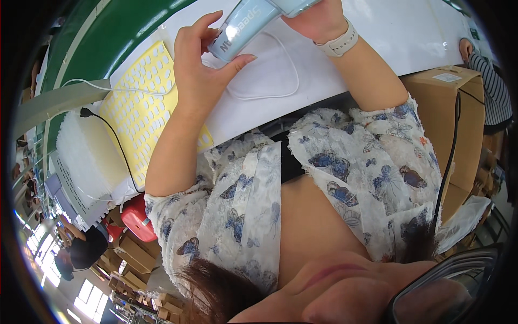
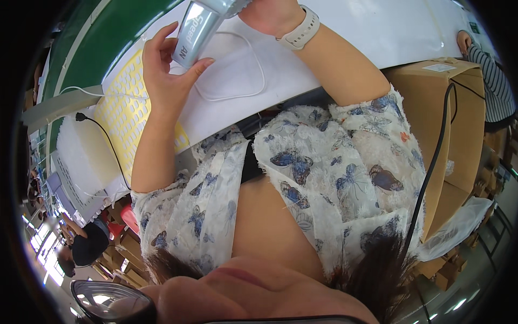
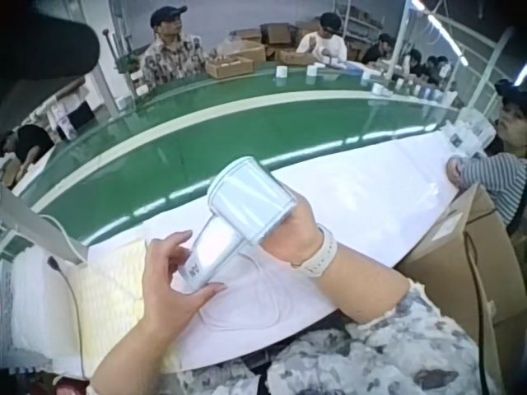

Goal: The person tests portable electric fans by plugging a charging cable into each fan, pressing the power button, attaching an adhesive sticker from a sheet onto the device, and placing the fan into a plastic sleeve before putting it into a cardboard box.

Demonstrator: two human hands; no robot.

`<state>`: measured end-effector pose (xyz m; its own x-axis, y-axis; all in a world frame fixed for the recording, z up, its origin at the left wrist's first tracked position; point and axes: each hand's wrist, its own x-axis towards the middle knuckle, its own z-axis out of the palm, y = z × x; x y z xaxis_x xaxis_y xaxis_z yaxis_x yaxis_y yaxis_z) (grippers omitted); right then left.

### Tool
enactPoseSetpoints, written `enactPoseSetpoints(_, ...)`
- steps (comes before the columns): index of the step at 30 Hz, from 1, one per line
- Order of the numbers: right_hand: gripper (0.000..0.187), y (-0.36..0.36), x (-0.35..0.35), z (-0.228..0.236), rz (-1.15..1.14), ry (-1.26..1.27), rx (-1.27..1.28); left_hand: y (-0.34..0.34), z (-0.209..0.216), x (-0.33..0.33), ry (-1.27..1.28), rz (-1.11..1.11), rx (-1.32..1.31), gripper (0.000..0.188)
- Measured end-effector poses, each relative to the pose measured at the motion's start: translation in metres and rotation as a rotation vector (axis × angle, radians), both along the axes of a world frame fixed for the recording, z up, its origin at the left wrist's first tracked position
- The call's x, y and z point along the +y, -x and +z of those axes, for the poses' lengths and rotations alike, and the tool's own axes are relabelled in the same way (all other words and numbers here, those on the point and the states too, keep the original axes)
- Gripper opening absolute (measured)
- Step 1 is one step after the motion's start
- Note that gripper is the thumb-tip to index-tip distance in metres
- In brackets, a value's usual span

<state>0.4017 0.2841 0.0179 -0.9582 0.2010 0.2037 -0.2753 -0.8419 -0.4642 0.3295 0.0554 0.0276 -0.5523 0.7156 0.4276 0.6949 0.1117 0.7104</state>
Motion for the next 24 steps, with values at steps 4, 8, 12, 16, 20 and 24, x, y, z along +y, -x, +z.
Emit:
enactPoseSetpoints(4, 0.053, 0.001, 0.005, -0.007, 0.032, -0.031, 0.117, 0.004, -0.006, 0.000, -0.080, 0.003, -0.014, 0.085)
enactPoseSetpoints(8, 0.054, -0.001, 0.006, -0.007, -0.012, -0.043, 0.129, 0.001, -0.005, 0.001, -0.055, 0.016, 0.005, 0.086)
enactPoseSetpoints(12, 0.052, 0.004, 0.000, -0.006, -0.024, -0.081, 0.100, 0.000, -0.003, -0.006, 0.026, 0.039, 0.087, 0.086)
enactPoseSetpoints(16, 0.050, 0.001, -0.002, 0.004, -0.011, 0.003, 0.083, -0.002, 0.000, -0.005, 0.038, -0.014, 0.084, 0.094)
enactPoseSetpoints(20, 0.049, -0.001, -0.002, 0.010, -0.059, 0.075, 0.037, -0.004, 0.000, 0.002, 0.005, -0.041, -0.130, 0.099)
enactPoseSetpoints(24, 0.048, 0.000, -0.003, 0.012, -0.220, -0.093, -0.005, -0.004, 0.000, 0.000, 0.014, -0.067, -0.267, 0.099)
